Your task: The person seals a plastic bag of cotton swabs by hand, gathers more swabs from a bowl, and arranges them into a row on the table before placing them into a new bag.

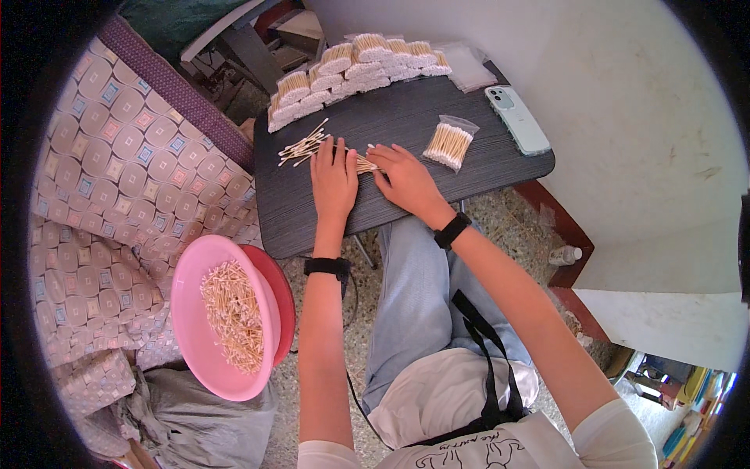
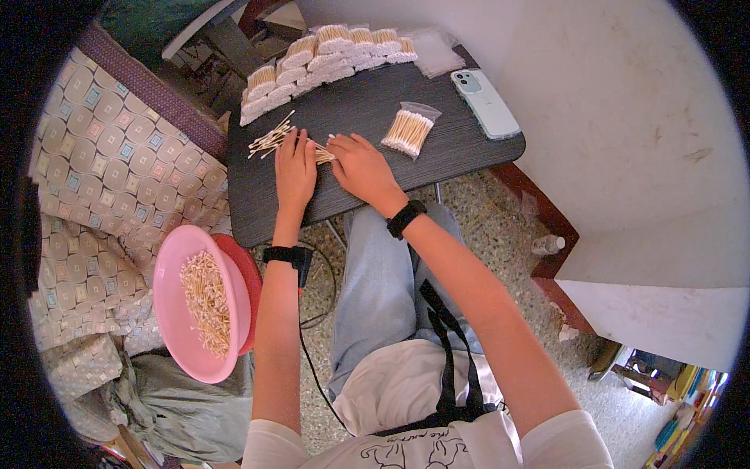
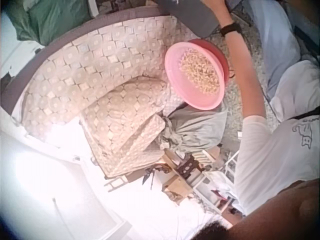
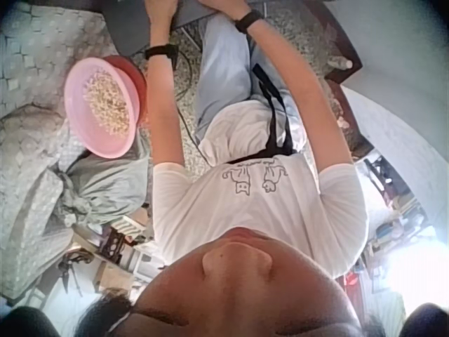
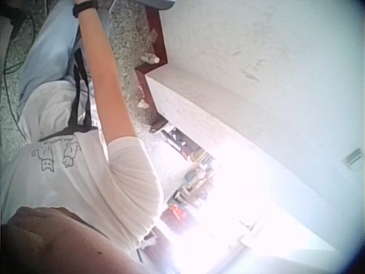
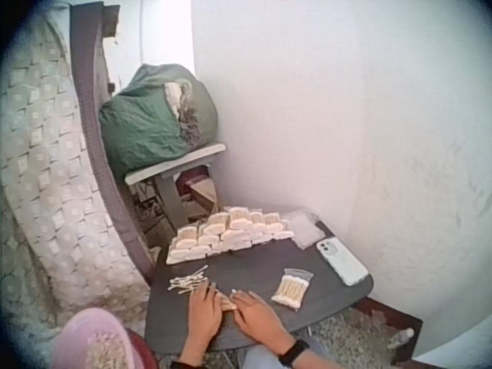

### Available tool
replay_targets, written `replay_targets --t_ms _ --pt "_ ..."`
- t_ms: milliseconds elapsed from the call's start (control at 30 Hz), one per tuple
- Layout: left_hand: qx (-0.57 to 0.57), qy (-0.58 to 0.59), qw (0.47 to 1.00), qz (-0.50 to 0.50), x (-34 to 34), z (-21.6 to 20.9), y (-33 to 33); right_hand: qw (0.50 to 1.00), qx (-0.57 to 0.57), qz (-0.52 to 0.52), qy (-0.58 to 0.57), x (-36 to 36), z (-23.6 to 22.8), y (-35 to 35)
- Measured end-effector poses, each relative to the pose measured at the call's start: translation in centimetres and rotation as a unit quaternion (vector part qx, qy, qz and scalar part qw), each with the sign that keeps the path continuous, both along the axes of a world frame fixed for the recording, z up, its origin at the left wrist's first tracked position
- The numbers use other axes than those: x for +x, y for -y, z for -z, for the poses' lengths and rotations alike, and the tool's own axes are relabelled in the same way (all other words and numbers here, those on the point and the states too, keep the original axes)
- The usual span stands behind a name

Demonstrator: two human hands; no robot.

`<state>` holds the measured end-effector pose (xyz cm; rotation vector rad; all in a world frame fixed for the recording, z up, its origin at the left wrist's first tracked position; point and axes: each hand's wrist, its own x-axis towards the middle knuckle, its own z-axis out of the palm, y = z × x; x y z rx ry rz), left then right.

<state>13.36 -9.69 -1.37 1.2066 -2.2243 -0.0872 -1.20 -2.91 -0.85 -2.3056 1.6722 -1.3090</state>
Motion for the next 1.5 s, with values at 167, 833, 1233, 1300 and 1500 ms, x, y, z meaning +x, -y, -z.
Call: replay_targets --t_ms 167,833,1233,1300,1500 --pt "-0.003 -0.032 0.997 -0.067 -0.6 0.3 0.0 1.0 0.002 0.006 0.006 -0.3 0.0 -0.2" --pt "0.013 0.067 0.978 -0.198 -0.5 0.1 0.9 0.997 0.009 0.002 -0.08 -0.1 0.2 -0.1" --pt "0.054 0.014 0.992 0.116 1.2 -0.7 -2.2 0.999 -0.013 -0.022 0.044 -0.4 -0.5 -0.4" --pt "0.011 0.031 0.992 0.12 0.7 -0.7 -2.7 1.0 -0.006 -0.009 0.021 -0.6 0.0 0.0" --pt "0.012 -0.029 0.991 0.132 0.3 -1.5 -3.3 0.998 0.019 -0.032 0.044 -0.6 0.3 0.0"
